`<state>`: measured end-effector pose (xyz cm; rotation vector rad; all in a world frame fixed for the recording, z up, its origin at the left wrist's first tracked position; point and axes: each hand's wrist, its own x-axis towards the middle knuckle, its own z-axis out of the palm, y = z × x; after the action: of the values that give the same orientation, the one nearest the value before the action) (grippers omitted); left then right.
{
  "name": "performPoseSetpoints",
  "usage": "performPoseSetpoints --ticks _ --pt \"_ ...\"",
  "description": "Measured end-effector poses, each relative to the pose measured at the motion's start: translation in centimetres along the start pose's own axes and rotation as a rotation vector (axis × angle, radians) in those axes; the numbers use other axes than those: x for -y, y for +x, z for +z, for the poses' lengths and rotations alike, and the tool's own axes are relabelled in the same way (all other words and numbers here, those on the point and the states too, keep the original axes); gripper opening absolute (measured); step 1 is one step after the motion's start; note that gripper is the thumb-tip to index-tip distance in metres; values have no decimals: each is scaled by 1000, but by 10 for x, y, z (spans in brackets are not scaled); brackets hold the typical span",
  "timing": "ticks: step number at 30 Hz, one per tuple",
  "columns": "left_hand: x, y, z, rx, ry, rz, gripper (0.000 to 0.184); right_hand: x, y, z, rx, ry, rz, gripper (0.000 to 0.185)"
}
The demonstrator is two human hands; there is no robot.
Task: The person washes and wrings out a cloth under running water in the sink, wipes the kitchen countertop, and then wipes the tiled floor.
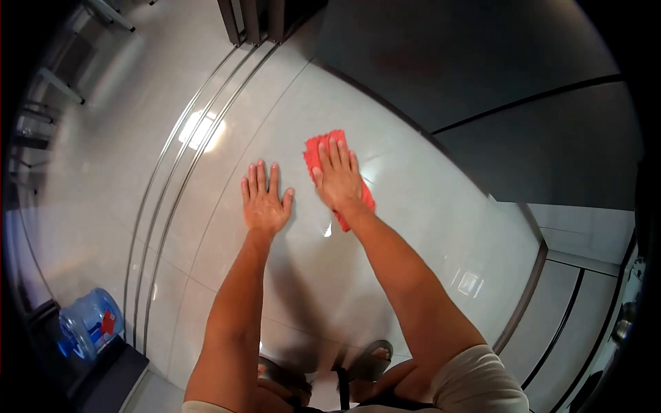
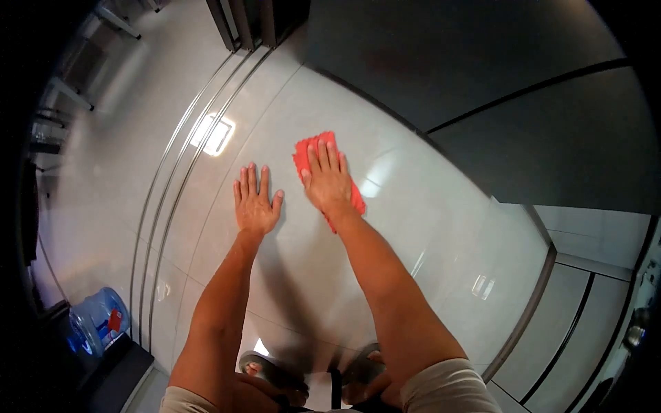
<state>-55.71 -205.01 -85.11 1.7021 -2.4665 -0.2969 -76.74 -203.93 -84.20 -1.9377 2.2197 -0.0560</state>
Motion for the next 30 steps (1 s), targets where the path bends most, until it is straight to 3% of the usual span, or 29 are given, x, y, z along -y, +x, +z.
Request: performPoseSetpoints --ticks 7,11,17,23,30 --pt "22 -12 -11 55 -132 100 71 -5 -35 -18 -20 186 -38 62" --pt "37 -36 -7 -56 -104 103 66 1 -76 1 -65 4 45 55" --pt "34 -34 -15 -81 -76 111 64 11 -82 0 21 8 144 57" --pt "42 -30 -13 -78 -140 108 66 14 -70 -59 425 -68 124 60" --pt "40 -32 -18 -88 -208 108 67 39 -63 -133 578 -163 23 57"
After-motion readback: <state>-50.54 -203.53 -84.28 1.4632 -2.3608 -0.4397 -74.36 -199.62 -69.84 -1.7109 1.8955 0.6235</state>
